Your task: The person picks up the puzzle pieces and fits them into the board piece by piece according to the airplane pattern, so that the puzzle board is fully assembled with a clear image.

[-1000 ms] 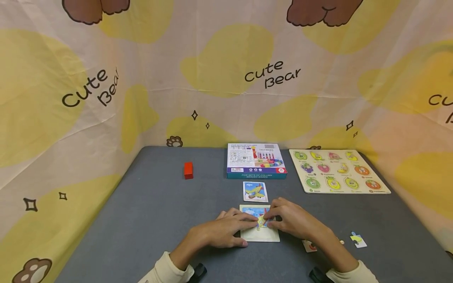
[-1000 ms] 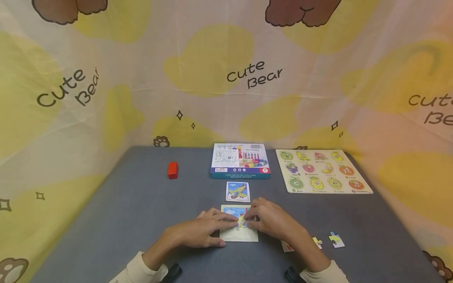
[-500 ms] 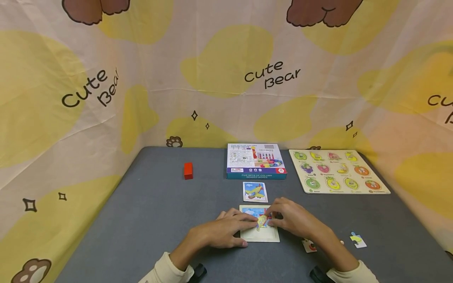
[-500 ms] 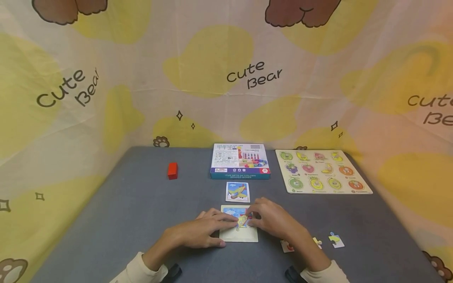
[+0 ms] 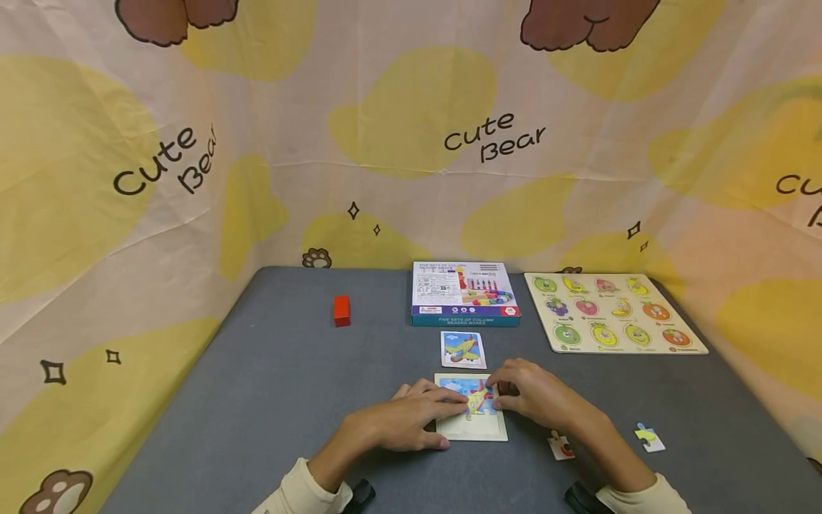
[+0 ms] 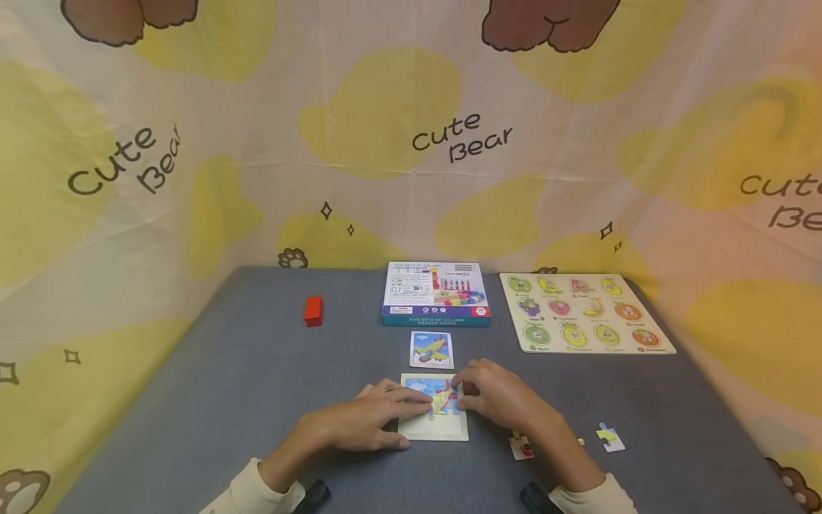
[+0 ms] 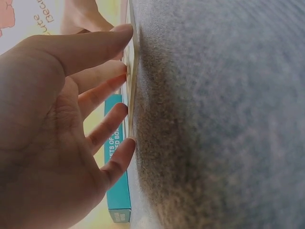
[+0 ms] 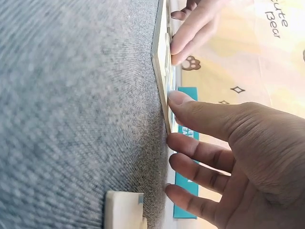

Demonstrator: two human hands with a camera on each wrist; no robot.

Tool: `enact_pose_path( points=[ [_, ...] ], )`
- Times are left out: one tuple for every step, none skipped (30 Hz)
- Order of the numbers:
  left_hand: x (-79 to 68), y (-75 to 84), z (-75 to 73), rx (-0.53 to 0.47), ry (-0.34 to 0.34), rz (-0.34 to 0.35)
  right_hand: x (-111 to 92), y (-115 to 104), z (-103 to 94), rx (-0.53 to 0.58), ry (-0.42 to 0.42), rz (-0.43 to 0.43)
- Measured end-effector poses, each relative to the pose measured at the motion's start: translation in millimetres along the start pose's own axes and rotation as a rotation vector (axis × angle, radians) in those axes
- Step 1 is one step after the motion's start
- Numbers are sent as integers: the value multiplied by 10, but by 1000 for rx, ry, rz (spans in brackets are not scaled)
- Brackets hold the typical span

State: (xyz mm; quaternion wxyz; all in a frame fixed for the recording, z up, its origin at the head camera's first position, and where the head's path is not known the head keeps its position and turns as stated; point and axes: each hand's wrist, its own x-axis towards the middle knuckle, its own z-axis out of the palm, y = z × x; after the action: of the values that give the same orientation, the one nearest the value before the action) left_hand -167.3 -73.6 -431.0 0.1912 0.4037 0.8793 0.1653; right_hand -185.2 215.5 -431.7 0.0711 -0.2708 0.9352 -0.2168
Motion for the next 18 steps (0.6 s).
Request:
enact_pose_path(
  points=[
    [-2, 3, -2, 0, -1, 0, 1, -2, -4, 4, 1, 3],
    [-1, 6, -2, 2, -1, 1, 3, 0, -4, 7, 2, 6],
    [-1, 11, -4, 6, 0, 4, 5, -3, -5, 11, 4, 10],
    [0, 19, -5, 13, 1, 9, 5, -2, -6, 12, 5, 9],
    [1, 29, -6, 17, 2, 15, 6, -5, -5, 16, 6, 15],
    [4, 39, -3, 21, 4, 23, 8, -4, -4, 18, 5, 17],
    [7, 51, 1, 29, 8, 33, 9, -5, -2, 21, 6, 19],
    [13, 62, 7, 33, 8, 41, 10, -3, 1, 22, 6, 19],
    [17, 76, 14, 34, 10, 50, 12, -4, 2, 22, 7, 20],
    [24, 87, 24, 31, 10, 56, 13, 0, 4, 20, 7, 17],
    [32, 97, 36, 31, 11, 62, 15, 1, 6, 20, 7, 23],
    [42, 108, 49, 38, 13, 71, 16, 6, 8, 18, 7, 22],
    [50, 119, 59, 43, 13, 75, 16, 7, 9, 16, 7, 24],
    [58, 129, 69, 45, 12, 74, 14, 10, 9, 14, 7, 23],
    [65, 139, 75, 48, 12, 72, 11, 11, 7, 10, 6, 24],
    [71, 145, 80, 50, 9, 68, 5, 16, 6, 7, 5, 20],
    [75, 152, 82, 54, 7, 63, -6, 18, 3, 9, 2, 17],
    [80, 157, 83, 52, 4, 57, -21, 18, -4, 10, -1, 13]
  ],
)
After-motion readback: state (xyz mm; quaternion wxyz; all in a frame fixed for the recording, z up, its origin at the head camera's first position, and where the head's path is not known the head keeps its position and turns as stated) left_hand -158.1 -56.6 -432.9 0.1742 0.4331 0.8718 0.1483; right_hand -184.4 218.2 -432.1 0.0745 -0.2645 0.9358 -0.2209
